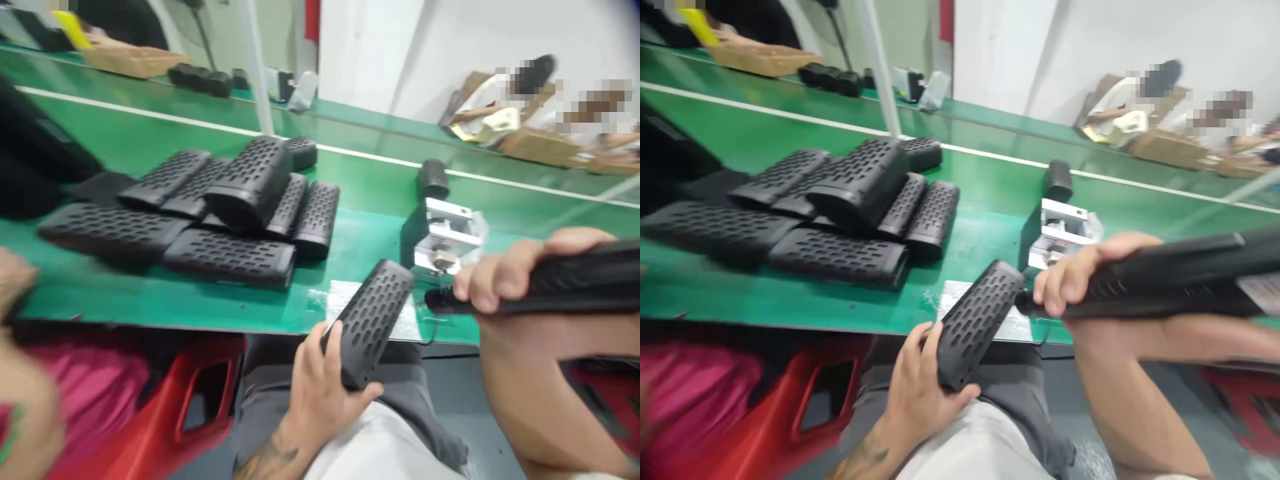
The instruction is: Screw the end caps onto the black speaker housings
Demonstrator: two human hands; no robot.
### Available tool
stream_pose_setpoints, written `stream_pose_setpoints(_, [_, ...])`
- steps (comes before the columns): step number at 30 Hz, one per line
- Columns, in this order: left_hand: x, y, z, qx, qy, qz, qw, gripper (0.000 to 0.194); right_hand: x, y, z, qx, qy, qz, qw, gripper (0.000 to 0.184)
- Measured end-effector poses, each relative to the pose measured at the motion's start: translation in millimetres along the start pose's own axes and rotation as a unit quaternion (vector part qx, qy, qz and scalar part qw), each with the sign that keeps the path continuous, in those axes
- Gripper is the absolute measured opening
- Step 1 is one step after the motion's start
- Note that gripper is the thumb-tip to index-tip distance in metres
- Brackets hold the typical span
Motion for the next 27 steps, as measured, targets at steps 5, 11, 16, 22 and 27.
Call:
stream_pose_setpoints(5, [-24.4,-34.7,-14.4,-0.165,-0.001,0.100,0.981,0.073,11.8,-44.2,-86.8,0.143,0.150,-0.156,0.966,0.079])
stream_pose_setpoints(11, [28.3,-147.0,3.3,-0.151,-0.051,0.342,0.926,0.101,52.6,-40.1,-119.2,0.152,0.212,-0.164,0.951,0.079])
stream_pose_setpoints(16, [101.2,-160.6,39.1,-0.318,0.044,0.522,0.790,0.090,48.0,-32.8,-124.0,0.177,0.195,-0.143,0.954,0.083])
stream_pose_setpoints(22, [102.0,-162.9,45.8,-0.359,-0.019,0.517,0.777,0.085,38.2,-19.0,-137.9,0.205,0.179,-0.143,0.951,0.083])
stream_pose_setpoints(27, [74.7,-151.5,38.6,-0.265,-0.131,0.325,0.898,0.077,39.0,-12.9,-147.5,0.208,0.181,-0.156,0.948,0.084])
Point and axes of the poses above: each hand's wrist, its own y-axis away from the middle knuckle, its own z-axis out of the palm, x = y × z, the point moved 7 cm from there along -y, towards the middle knuckle, and after that the axes turned 13 degrees about -z, right-handed, at the moved point
